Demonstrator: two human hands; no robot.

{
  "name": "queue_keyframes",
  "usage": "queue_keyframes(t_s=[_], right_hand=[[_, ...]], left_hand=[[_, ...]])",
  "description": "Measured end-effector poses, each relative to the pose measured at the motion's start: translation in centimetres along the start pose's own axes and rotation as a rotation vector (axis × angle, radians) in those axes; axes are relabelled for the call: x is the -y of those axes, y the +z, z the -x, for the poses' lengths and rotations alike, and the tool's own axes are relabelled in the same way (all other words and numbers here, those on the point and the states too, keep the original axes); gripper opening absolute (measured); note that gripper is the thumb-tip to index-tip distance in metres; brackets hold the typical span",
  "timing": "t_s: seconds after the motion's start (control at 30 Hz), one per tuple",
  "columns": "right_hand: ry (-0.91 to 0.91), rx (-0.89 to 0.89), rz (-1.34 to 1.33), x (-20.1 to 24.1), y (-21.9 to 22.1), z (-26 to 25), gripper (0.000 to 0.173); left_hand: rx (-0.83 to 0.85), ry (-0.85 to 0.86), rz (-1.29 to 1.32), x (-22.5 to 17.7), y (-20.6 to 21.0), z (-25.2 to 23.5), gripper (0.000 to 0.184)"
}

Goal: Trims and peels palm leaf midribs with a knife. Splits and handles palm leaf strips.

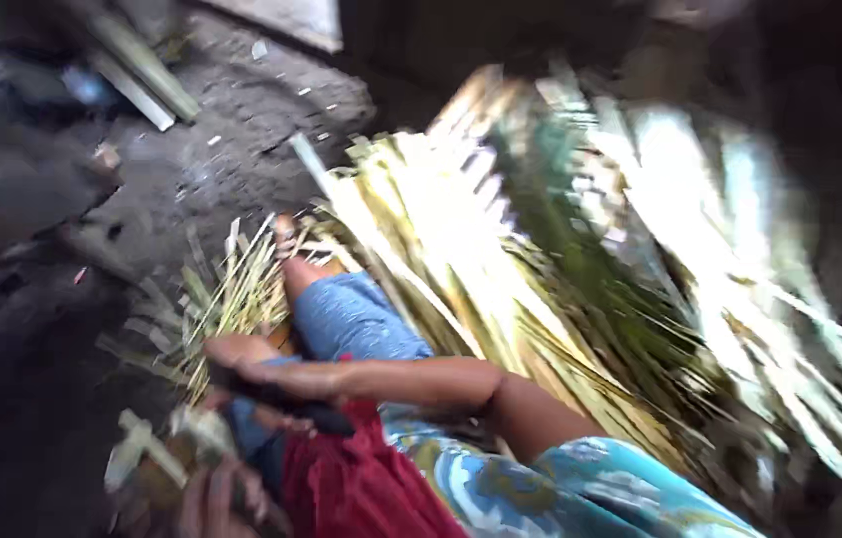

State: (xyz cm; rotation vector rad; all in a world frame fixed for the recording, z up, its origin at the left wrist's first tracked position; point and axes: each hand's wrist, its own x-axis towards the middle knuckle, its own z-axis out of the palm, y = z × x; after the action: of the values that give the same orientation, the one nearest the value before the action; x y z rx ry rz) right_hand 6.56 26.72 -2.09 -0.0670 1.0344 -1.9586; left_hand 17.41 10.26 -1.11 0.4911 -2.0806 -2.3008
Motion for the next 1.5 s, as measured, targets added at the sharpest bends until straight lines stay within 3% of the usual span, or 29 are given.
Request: queue_keyframes(t_s=[0.17,0.27,0.53,1.1,1.5], right_hand=[[0.255,0.396,-0.025,-0.6,0.5,-0.1,0.078],[0.323,0.536,-0.031,-0.9,0.8,0.0,0.073],[0.317,0.585,-0.092,-0.9,0.4,-0.2,0.065],[0.359,0.572,-0.042,-0.4,0.1,-0.5,0.065],[0.221,0.54,0.009,-1.0,0.5,0.2,0.065]], left_hand=[[-0.048,0.046,0.104,0.4,-0.1,1.3,0.016],[-0.063,0.05,0.207,0.6,-0.2,2.0,0.017],[-0.07,0.097,0.279,1.2,-0.2,2.1,0.018],[-0.045,0.141,0.275,1.5,-0.1,1.9,0.006],[-0.016,0.169,0.343,1.4,0.2,1.9,0.006]])
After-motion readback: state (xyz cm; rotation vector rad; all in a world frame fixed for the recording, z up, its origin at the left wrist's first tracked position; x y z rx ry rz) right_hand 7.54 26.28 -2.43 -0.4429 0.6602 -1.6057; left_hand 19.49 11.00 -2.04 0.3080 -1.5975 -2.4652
